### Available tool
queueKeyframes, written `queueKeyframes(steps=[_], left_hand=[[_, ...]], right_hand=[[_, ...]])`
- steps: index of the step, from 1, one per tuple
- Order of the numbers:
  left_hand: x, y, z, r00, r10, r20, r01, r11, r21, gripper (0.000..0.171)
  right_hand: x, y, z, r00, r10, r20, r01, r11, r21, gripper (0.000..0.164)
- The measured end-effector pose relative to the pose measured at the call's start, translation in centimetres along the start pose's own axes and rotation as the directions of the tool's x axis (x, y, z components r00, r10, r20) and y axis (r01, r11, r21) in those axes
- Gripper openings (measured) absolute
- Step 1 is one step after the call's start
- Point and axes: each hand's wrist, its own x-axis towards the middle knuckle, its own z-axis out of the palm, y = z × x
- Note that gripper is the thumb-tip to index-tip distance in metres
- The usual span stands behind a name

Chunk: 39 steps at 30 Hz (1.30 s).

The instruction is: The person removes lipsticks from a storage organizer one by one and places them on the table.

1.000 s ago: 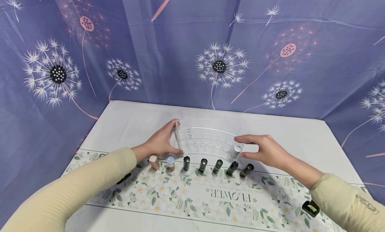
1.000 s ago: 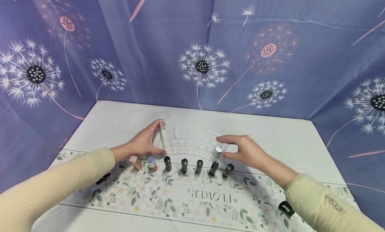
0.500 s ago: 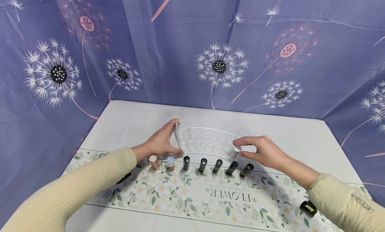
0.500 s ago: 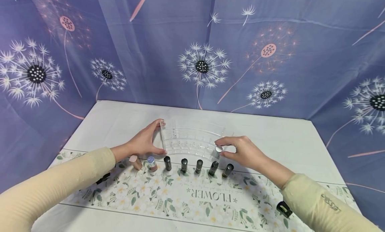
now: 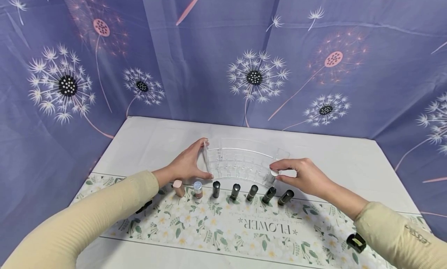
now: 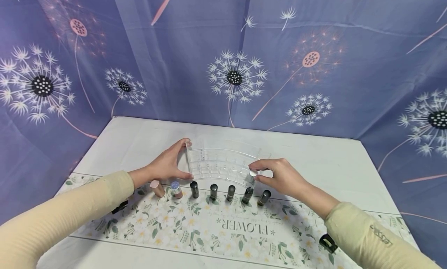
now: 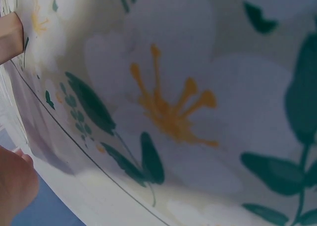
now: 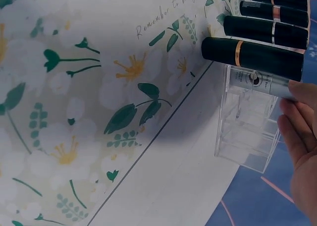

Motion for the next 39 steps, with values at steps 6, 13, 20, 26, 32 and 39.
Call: queueKeyframes(steps=[6,13,20,26,32,39], left_hand=[[0.0,0.1,0.0,1.000,0.003,0.000,-0.003,1.000,0.005,0.124],[-0.1,0.3,-0.1,1.000,-0.011,0.005,0.011,1.000,0.003,0.125],[0.0,0.1,-0.1,1.000,-0.010,0.006,0.010,1.000,0.006,0.124],[0.0,0.0,0.0,1.000,-0.006,0.002,0.006,1.000,0.003,0.124],[0.0,0.0,0.0,1.000,-0.014,0.004,0.014,1.000,0.008,0.125],[0.1,-0.1,0.1,1.000,-0.012,0.005,0.012,1.000,0.007,0.125]], right_hand=[[0.0,0.0,0.0,1.000,-0.001,-0.010,0.001,1.000,-0.002,0.033],[0.1,-0.2,-0.5,0.999,-0.022,-0.050,0.021,0.999,-0.025,0.037],[0.0,-0.4,-1.3,0.997,-0.034,-0.073,0.031,0.999,-0.042,0.042],[0.0,-0.9,-2.1,0.996,-0.031,-0.086,0.027,0.999,-0.047,0.042],[0.1,-1.6,-3.0,0.994,-0.047,-0.097,0.042,0.998,-0.051,0.042],[-0.1,-2.1,-4.0,0.989,-0.057,-0.133,0.049,0.997,-0.066,0.044]])
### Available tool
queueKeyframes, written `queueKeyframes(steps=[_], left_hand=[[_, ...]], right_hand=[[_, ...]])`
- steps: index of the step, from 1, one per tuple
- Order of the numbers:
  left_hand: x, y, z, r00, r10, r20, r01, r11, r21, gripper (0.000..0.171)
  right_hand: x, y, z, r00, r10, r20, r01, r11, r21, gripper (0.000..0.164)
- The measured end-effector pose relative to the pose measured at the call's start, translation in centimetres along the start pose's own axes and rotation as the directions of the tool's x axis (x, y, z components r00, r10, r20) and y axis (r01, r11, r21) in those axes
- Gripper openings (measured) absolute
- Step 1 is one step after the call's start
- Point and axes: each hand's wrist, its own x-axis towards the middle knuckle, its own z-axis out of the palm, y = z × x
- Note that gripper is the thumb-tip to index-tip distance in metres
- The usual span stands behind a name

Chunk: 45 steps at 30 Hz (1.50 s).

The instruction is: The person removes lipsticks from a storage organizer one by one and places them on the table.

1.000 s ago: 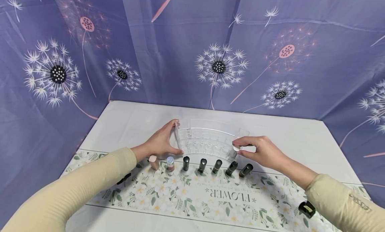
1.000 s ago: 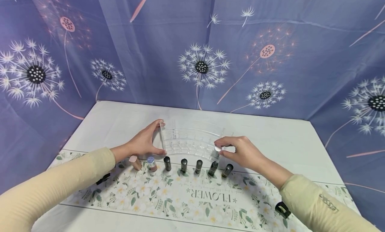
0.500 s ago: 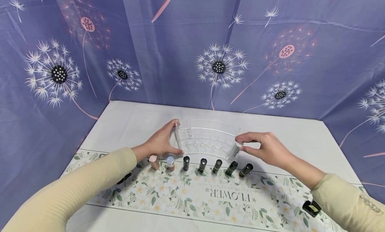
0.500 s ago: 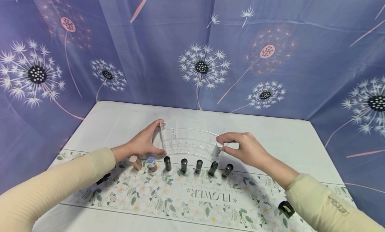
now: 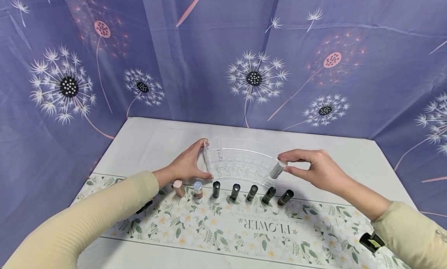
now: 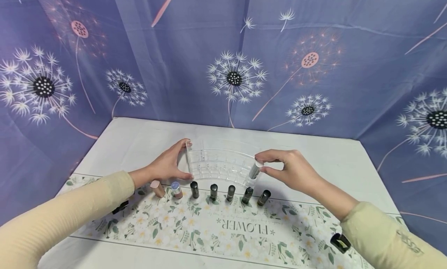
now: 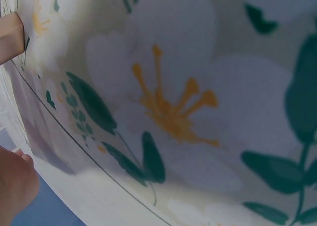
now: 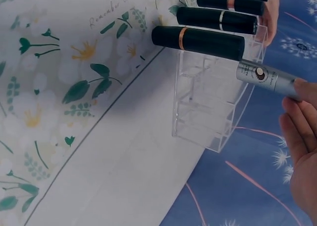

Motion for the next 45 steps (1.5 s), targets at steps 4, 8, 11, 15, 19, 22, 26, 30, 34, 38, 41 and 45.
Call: queueKeyframes(steps=[4,8,11,15,19,22,26,30,34,38,41,45], left_hand=[[0.0,0.0,0.0,1.000,0.000,-0.001,0.000,1.000,-0.001,0.126],[0.0,0.0,0.0,1.000,0.002,-0.001,-0.002,1.000,0.001,0.125],[0.0,0.0,0.0,1.000,0.001,-0.001,-0.001,1.000,0.001,0.125],[0.0,0.0,0.1,1.000,0.003,-0.004,-0.003,1.000,-0.001,0.125],[0.0,0.0,0.1,1.000,0.004,-0.004,-0.004,1.000,-0.001,0.125],[0.0,0.1,0.0,1.000,0.002,-0.002,-0.002,1.000,0.000,0.125],[-0.2,0.2,-0.1,1.000,0.005,-0.002,-0.005,1.000,0.005,0.126],[-0.3,0.3,-0.1,1.000,0.012,-0.006,-0.012,1.000,0.004,0.125],[-0.3,0.3,-0.1,1.000,0.015,-0.006,-0.015,1.000,-0.005,0.124],[-0.3,0.4,-0.1,1.000,0.012,-0.005,-0.012,1.000,0.001,0.124],[-0.3,0.4,-0.2,1.000,0.000,-0.005,0.000,1.000,0.007,0.125],[-0.1,0.4,-0.1,1.000,-0.004,-0.006,0.004,1.000,0.007,0.126]], right_hand=[[-0.2,-0.3,-0.6,1.000,0.008,-0.008,-0.008,1.000,-0.011,0.045],[-0.4,-0.5,-1.0,1.000,0.008,-0.013,-0.008,1.000,-0.013,0.047],[-0.5,-0.6,-1.4,1.000,0.000,-0.022,0.000,1.000,-0.009,0.048],[-0.8,-0.7,-1.8,0.999,-0.010,-0.036,0.010,1.000,-0.005,0.050],[-1.2,-0.7,-2.1,0.999,-0.011,-0.042,0.010,1.000,-0.015,0.051],[-1.5,-0.7,-2.4,0.999,-0.009,-0.047,0.007,1.000,-0.027,0.052],[-2.0,-0.7,-2.7,0.999,0.001,-0.052,-0.003,0.999,-0.035,0.054],[-2.5,-0.6,-3.1,0.998,0.006,-0.056,-0.008,0.999,-0.039,0.055],[-3.0,-0.6,-3.3,0.999,0.013,-0.052,-0.015,0.999,-0.041,0.054],[-3.5,-0.7,-3.5,0.998,0.041,-0.040,-0.043,0.998,-0.045,0.053],[-3.8,-0.7,-3.6,0.998,0.053,-0.034,-0.054,0.997,-0.047,0.053],[-4.3,-0.7,-3.6,0.998,0.054,-0.036,-0.055,0.998,-0.039,0.053]])
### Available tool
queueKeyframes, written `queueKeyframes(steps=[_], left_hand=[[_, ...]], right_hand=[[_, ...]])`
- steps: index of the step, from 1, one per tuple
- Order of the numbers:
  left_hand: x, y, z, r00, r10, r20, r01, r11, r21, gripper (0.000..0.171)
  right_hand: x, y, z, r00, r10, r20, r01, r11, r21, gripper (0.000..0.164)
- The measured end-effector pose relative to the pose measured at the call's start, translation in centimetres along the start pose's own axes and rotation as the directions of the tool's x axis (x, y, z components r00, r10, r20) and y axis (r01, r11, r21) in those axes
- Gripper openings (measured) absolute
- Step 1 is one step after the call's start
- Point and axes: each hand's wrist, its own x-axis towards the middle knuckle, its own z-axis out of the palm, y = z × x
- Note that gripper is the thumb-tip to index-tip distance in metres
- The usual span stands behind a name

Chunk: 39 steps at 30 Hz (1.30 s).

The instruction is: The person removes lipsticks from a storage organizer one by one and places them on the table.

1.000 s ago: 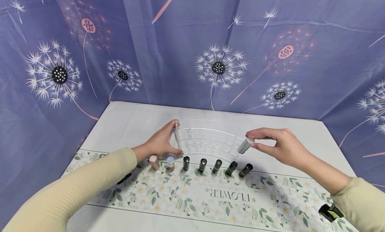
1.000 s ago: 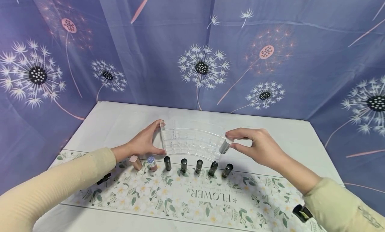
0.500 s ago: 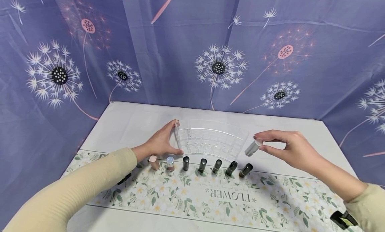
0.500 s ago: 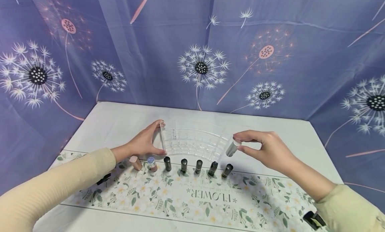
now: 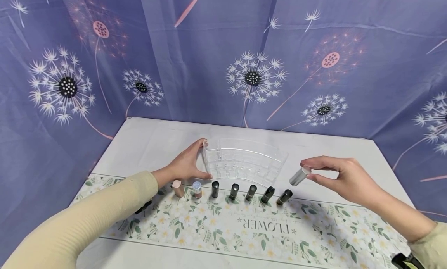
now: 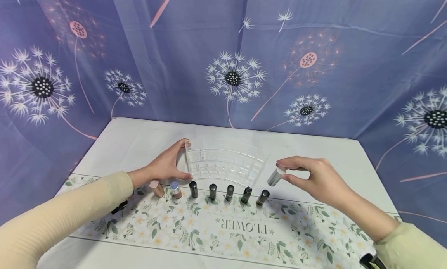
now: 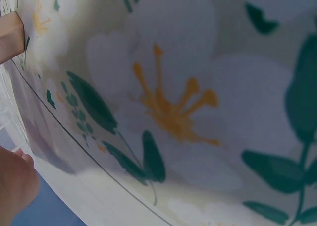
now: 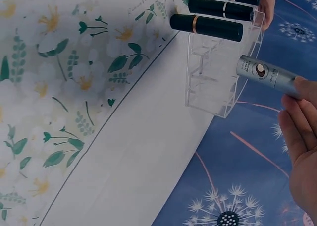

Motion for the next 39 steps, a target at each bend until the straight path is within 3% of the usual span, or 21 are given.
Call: queueKeyframes(steps=[15,39], left_hand=[[0.0,-0.1,0.0,1.000,-0.002,0.001,0.002,1.000,0.003,0.124],[-0.2,0.0,-0.2,1.000,0.015,0.000,-0.015,1.000,-0.016,0.123]], right_hand=[[-2.2,0.6,0.5,1.000,0.026,-0.001,-0.026,0.999,-0.028,0.054],[-5.0,1.8,3.1,0.996,0.087,0.024,-0.087,0.996,-0.017,0.053]])
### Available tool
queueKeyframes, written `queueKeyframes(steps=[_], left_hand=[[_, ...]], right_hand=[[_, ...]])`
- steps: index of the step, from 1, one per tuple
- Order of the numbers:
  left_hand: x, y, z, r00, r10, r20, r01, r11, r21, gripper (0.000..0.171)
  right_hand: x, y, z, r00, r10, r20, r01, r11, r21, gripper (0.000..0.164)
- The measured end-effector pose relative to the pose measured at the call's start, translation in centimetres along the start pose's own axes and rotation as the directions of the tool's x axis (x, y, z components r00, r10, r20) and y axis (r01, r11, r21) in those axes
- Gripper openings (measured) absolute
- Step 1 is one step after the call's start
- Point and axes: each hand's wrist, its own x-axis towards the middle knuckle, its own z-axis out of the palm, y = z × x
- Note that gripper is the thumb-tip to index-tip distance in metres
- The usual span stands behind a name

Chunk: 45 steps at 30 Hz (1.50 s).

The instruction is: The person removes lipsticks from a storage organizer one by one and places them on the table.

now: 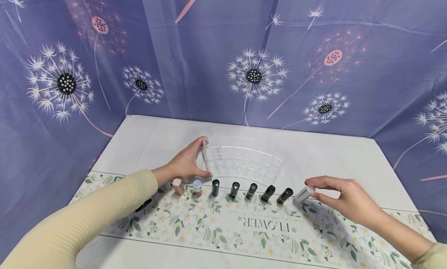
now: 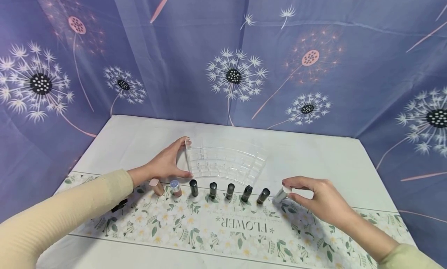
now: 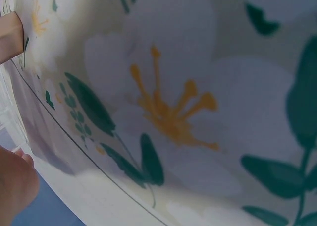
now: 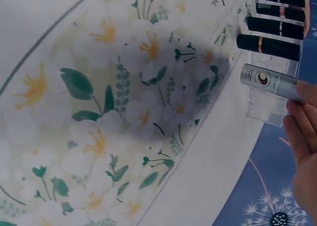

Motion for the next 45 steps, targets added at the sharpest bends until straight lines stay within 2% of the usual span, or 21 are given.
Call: queueKeyframes(steps=[16,36,45], left_hand=[[0.1,0.0,0.2,1.000,-0.022,0.018,0.022,1.000,0.001,0.124],[-0.1,-0.1,0.0,1.000,-0.028,0.014,0.028,0.999,0.024,0.127],[-0.1,-0.3,-0.1,1.000,-0.028,0.008,0.028,0.999,0.031,0.130]], right_hand=[[-1.1,0.3,1.3,1.000,0.009,0.025,-0.010,1.000,0.028,0.050],[-1.4,0.3,1.6,0.998,0.021,0.061,-0.024,0.998,0.051,0.053],[-1.2,0.2,1.6,0.999,0.026,0.041,-0.028,0.999,0.043,0.054]])
